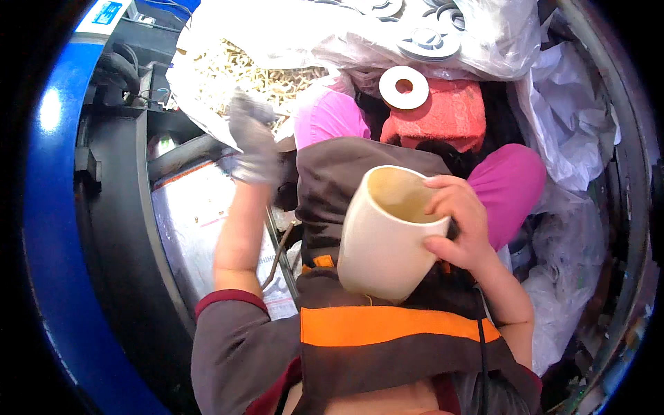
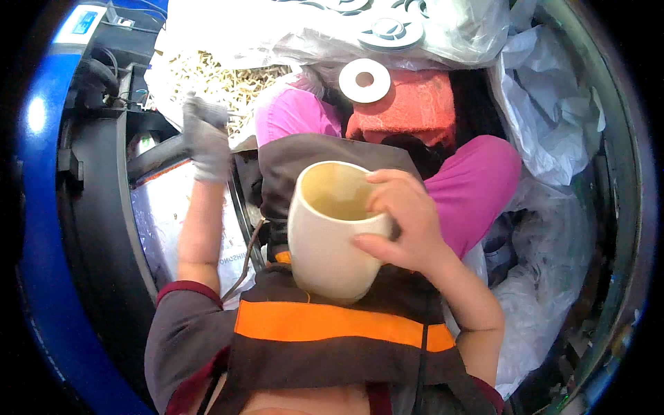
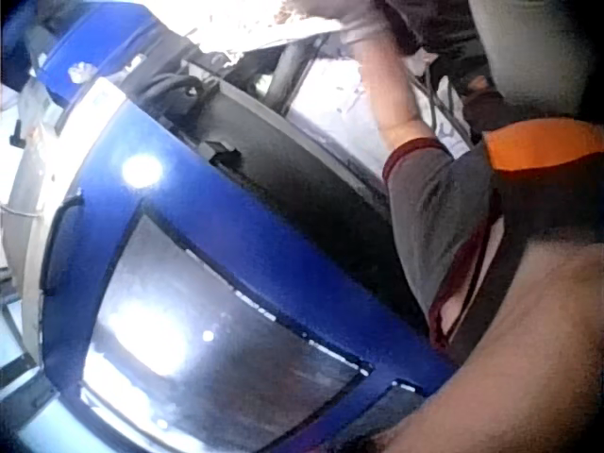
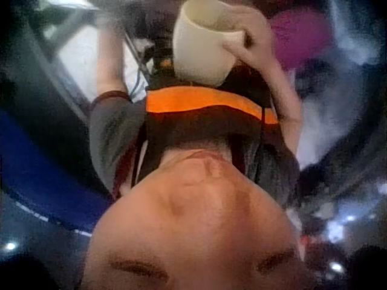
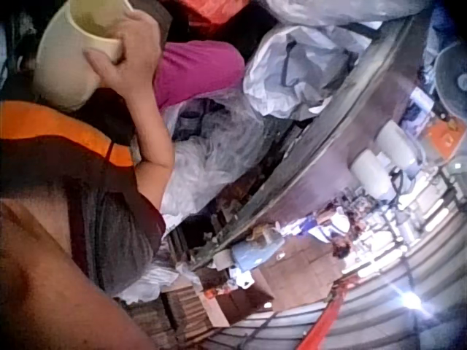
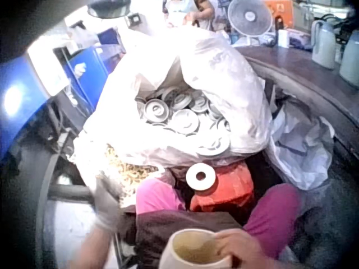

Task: The person assembles white plastic pitchers by inserting a yellow filter into the body, placing a gray lid on top, and securing it. They repeat this process for multiple units, placing finished pitchers on a nearby table.

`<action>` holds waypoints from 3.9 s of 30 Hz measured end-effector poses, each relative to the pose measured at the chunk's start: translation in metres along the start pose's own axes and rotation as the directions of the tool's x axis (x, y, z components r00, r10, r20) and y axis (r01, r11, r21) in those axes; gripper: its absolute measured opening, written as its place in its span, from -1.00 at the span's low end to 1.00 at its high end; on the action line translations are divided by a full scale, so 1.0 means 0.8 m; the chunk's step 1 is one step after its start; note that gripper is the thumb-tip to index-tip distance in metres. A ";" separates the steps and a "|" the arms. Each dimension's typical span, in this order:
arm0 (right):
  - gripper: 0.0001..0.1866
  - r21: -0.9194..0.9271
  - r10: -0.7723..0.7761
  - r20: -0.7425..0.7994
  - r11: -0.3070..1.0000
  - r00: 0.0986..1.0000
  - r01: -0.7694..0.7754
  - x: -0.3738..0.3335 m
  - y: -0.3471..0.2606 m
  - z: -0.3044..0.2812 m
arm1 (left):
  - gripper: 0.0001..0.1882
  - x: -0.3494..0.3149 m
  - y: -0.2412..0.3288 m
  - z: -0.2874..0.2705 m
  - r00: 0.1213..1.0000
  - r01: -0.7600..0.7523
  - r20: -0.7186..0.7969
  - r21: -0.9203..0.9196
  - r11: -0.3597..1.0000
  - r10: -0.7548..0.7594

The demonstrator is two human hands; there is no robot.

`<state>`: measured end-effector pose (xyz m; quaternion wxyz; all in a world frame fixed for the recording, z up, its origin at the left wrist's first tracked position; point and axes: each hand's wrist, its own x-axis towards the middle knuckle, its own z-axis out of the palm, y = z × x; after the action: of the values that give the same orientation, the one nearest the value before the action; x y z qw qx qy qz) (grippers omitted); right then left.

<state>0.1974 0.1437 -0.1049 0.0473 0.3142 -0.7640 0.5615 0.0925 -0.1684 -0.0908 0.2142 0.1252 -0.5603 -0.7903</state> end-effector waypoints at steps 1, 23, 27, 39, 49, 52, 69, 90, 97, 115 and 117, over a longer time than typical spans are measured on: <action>-0.64 0.006 0.025 -0.024 1.000 0.999 -0.025 -0.002 0.003 -0.006 | -0.70 0.045 0.017 -0.042 0.992 -0.078 0.107 0.090 0.993 0.068; -0.53 -0.070 0.642 -0.759 -0.241 -0.105 -0.968 -0.445 0.180 -0.112 | -0.67 -0.094 -0.071 0.093 0.096 0.540 0.623 0.622 0.567 -0.776; -0.52 -0.002 0.782 -0.589 -0.254 -0.204 -0.967 -0.513 0.224 -0.063 | -0.73 -0.098 -0.066 0.113 0.067 0.596 0.645 0.586 0.549 -0.761; -0.69 -0.122 0.442 -0.881 0.134 0.170 -0.983 -0.333 0.102 -0.140 | -0.75 -0.102 -0.081 0.128 -0.038 0.692 0.703 0.531 0.489 -0.710; -0.84 -0.679 0.110 -0.321 0.666 0.941 -0.309 -0.015 -0.101 -0.127 | -0.25 -0.132 -0.045 0.192 -0.120 0.543 0.836 0.506 0.670 -0.535; -0.87 -0.503 0.099 -0.250 0.837 0.963 -0.216 0.035 -0.101 -0.101 | -0.37 -0.125 -0.061 0.196 -0.142 0.415 0.961 0.274 0.868 -0.235; -0.66 0.499 0.702 -0.309 0.694 0.642 -0.519 -0.023 -0.034 -0.074 | -0.34 -0.123 -0.064 0.106 0.070 0.776 0.857 0.275 0.567 -0.511; -0.67 0.507 0.697 -0.213 0.678 0.684 -0.532 -0.020 0.030 -0.044 | 0.22 -0.136 -0.092 0.098 0.186 0.910 0.688 0.148 0.386 -0.702; -0.70 0.299 0.590 -0.268 0.802 0.761 -0.517 -0.032 0.044 -0.034 | 0.09 -0.137 -0.109 0.076 0.200 0.826 0.783 0.189 0.532 -0.589; -0.64 0.143 0.616 0.074 0.772 0.785 -0.619 -0.023 0.016 -0.065 | -0.08 -0.142 -0.068 0.083 0.084 0.685 0.815 0.370 0.627 -0.573; -0.65 0.102 0.570 0.042 0.815 0.821 -0.571 -0.025 0.018 -0.065 | -0.08 -0.141 -0.062 0.091 0.097 0.693 0.825 0.345 0.633 -0.557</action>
<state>0.1910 0.2013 -0.1066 -0.1440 0.0757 -0.7911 0.5896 0.1497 -0.0402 -0.1173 -0.4605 -0.0968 -0.4206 -0.7756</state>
